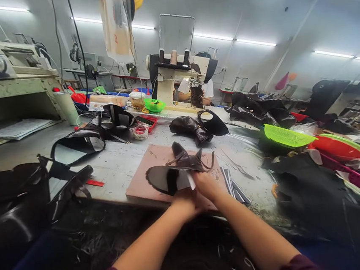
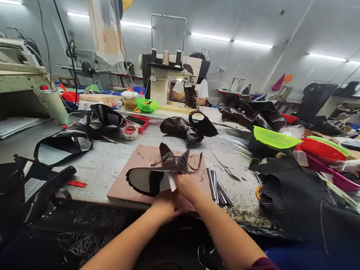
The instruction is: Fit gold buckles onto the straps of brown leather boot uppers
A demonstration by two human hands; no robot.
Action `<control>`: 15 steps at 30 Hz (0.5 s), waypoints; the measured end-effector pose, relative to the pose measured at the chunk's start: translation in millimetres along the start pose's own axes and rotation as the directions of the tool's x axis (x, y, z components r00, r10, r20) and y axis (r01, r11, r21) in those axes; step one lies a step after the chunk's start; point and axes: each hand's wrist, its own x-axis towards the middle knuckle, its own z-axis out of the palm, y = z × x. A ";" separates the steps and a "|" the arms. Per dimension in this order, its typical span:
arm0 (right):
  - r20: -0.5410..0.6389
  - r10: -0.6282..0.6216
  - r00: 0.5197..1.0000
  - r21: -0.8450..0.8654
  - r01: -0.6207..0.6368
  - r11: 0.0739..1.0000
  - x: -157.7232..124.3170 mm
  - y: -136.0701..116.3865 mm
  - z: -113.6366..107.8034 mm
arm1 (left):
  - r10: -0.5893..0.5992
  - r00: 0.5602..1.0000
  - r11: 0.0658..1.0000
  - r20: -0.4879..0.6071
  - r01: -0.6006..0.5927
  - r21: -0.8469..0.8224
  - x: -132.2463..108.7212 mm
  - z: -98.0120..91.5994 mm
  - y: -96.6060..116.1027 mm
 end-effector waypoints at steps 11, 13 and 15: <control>-0.179 0.015 0.984 -0.162 -0.044 0.986 -11.6 41.3 -5.8 | 0.027 0.998 0.969 0.062 -0.041 0.243 1.4 4.4 -15.6; -0.187 0.011 0.982 -0.168 -0.043 0.985 -9.7 44.8 -7.3 | 0.004 0.998 0.964 0.064 -0.021 0.264 2.7 5.8 -12.9; -0.197 0.019 0.980 -0.173 -0.054 0.983 -8.6 47.6 -8.0 | -0.005 0.998 0.959 0.061 -0.013 0.283 4.2 7.4 -10.2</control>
